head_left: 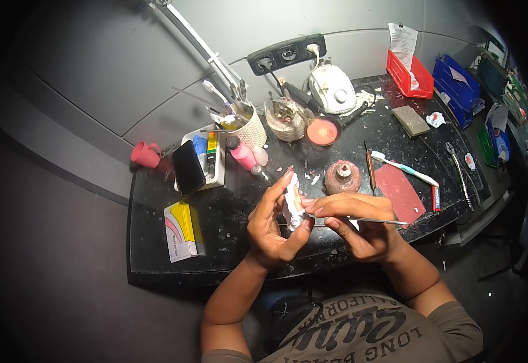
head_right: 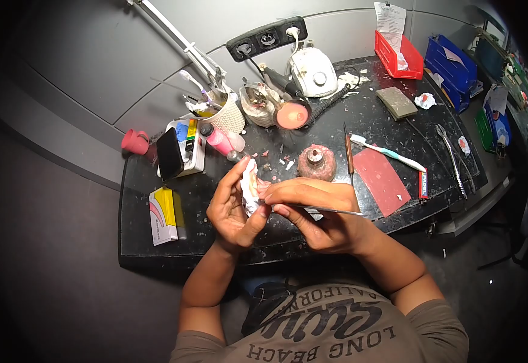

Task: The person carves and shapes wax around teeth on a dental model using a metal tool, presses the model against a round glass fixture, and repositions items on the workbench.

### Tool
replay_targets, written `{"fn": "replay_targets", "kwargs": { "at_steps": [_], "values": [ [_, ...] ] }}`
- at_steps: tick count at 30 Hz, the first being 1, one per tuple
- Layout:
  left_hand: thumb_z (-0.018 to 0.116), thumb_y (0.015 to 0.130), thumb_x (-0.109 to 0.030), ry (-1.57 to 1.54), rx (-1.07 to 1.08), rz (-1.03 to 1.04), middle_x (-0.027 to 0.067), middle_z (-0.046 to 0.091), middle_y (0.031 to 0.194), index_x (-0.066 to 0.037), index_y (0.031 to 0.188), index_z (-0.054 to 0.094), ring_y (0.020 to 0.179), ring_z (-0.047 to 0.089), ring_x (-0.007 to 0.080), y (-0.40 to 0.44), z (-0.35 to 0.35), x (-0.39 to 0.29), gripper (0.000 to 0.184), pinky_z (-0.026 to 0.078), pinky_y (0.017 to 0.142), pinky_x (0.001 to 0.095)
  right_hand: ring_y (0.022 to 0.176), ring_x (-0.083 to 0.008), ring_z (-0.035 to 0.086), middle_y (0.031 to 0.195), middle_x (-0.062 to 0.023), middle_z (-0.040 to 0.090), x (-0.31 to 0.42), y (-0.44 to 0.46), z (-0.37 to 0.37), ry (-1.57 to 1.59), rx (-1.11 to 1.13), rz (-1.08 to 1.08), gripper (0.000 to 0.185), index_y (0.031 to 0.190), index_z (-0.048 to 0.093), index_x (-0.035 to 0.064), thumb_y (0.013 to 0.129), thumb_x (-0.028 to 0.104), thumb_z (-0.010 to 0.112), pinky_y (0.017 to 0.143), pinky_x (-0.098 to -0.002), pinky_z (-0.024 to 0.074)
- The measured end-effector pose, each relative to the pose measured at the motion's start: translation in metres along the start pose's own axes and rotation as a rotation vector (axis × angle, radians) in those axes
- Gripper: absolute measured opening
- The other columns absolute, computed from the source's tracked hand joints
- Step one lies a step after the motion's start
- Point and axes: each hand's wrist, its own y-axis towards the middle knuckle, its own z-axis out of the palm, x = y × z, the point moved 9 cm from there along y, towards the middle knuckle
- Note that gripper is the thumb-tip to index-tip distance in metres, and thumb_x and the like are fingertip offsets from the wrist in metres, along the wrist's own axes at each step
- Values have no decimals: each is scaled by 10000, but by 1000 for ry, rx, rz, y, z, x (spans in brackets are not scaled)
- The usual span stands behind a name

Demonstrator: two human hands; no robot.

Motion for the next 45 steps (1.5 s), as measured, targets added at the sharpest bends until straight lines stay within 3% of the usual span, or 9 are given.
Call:
{"fn": "replay_targets", "kwargs": {
  "at_steps": [15,24,36,45],
  "values": [
    [815,805,-19,322,-40,130,156,675,1166,119,1445,498,851,656,116,-5,-7,2,728,549,779,258,898,-339,757,1014,-185,743,10,-2,6,-148,-75,-76,177,1066,682,-76,891,-93,706,789,-381,612],
    [798,836,-23,157,-24,78,70,658,973,118,1459,483,895,653,103,2,0,-5,712,541,818,256,894,-338,757,1011,-180,742,8,-1,3,-139,-43,-69,175,1064,681,-72,892,-90,709,781,-378,614],
    [777,875,-17,-43,-8,-23,138,678,1137,118,1497,409,1058,669,165,1,1,5,736,529,971,316,889,-331,759,1014,-173,744,4,-3,4,-98,-40,-48,169,1058,688,-65,892,-93,699,795,-375,611],
    [803,869,-51,92,-10,16,99,659,1058,122,1492,421,981,671,145,-3,-1,9,751,546,904,298,899,-304,763,1021,-198,751,-3,-7,4,-34,-98,-6,166,1079,696,-94,915,-81,679,792,-351,613]
  ]
}}
